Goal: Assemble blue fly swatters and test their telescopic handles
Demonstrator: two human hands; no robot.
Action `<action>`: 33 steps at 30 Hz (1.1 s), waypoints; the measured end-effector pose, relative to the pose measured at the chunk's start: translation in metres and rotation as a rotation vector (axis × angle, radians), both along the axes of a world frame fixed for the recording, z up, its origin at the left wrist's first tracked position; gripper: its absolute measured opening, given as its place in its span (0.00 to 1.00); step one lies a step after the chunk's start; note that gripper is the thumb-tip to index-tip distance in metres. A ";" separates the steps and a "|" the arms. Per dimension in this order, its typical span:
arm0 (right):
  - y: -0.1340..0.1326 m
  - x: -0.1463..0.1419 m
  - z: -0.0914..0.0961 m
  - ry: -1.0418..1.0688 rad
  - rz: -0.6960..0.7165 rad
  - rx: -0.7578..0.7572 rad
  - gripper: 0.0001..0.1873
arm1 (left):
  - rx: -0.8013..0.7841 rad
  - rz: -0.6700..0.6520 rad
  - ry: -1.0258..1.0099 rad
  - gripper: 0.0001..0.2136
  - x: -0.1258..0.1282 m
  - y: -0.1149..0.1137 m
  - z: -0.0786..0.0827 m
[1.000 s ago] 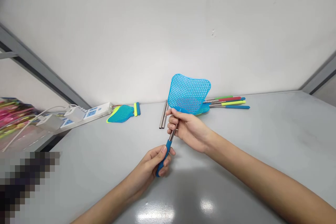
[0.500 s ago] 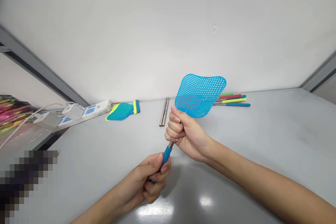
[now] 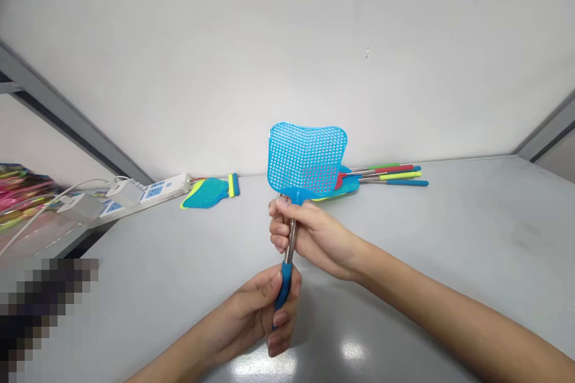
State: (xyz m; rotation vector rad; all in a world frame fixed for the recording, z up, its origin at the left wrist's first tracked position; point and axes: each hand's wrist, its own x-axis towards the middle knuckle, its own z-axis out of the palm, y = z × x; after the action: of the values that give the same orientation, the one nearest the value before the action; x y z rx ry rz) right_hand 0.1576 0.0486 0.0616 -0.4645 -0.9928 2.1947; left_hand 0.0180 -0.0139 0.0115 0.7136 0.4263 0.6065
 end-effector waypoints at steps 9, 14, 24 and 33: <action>0.018 0.007 -0.011 -0.368 -0.020 0.356 0.12 | 0.151 0.217 0.097 0.07 0.001 0.005 0.006; 0.017 0.007 -0.015 -0.370 -0.010 0.401 0.10 | 0.241 0.258 0.299 0.10 -0.001 0.007 0.003; 0.013 0.000 -0.026 -0.463 0.125 0.405 0.15 | 0.259 0.260 0.386 0.10 0.000 0.008 -0.001; 0.023 -0.005 -0.047 -0.456 0.082 0.337 0.11 | 0.249 0.516 0.425 0.10 -0.003 0.017 0.003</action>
State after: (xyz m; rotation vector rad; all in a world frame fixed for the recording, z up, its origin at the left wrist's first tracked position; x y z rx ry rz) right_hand 0.1529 0.0716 0.0141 -0.7934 -1.6154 1.9722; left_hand 0.0153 0.0035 0.0149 0.9845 0.9572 1.0092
